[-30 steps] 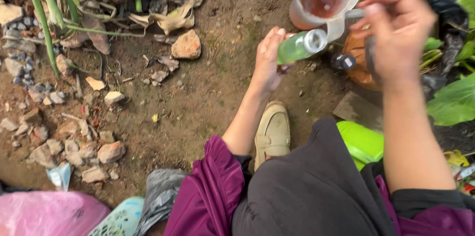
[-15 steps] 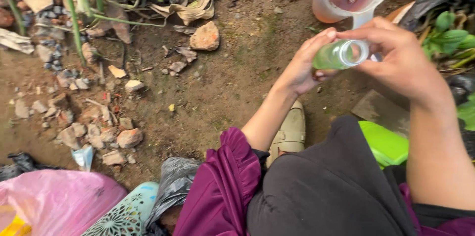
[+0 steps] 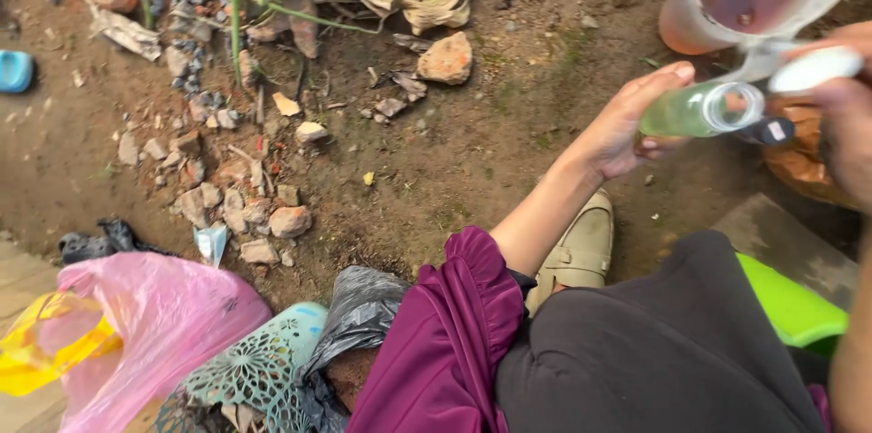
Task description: Measuring and mixing liquid garden supplements from small bottles into a larger water pitcher using a syringe.
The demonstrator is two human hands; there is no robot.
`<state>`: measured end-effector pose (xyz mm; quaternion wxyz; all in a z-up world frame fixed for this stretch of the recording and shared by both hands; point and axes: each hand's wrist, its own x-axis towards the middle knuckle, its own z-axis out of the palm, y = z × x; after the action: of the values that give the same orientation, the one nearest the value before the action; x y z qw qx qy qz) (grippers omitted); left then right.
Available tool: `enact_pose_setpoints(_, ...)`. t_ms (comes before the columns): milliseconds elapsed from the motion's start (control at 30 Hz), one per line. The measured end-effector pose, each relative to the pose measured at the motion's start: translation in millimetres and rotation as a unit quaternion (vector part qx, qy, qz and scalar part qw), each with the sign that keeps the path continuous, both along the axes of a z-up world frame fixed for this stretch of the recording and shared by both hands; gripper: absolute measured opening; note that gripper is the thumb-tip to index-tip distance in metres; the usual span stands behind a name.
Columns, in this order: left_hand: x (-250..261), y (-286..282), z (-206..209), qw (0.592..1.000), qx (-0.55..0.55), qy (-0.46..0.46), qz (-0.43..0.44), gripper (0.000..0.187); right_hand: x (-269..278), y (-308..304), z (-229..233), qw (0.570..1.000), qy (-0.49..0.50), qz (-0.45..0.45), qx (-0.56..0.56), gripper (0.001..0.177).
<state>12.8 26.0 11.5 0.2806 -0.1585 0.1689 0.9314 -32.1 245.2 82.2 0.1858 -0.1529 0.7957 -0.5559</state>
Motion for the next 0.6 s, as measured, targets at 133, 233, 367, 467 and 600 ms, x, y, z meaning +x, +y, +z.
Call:
enact_pose_setpoints(133,2,-1,-9,0.999,-0.049,0.005,0.006,0.027,4,4,0,0.997,-0.020,0.009,0.071,0.025)
enact_pose_setpoints(233,0,6,-14,0.997,-0.071,0.010,0.016,0.025,5,-15,60,0.986,0.038,0.038,0.158,0.036)
enact_pose_setpoints(367,2,3,-12,0.988,-0.146,0.031,0.035,0.026,11,-52,122,0.947,0.226,0.083,0.212,0.039)
enact_pose_setpoints(467,4,4,-5,0.983,-0.181,0.011,0.040,0.025,11,-67,140,0.931,0.256,0.079,0.248,0.036)
enact_pose_setpoints(600,3,9,-1,0.984,-0.173,0.007,0.039,0.024,8,-66,150,0.902,0.300,0.104,0.293,0.033)
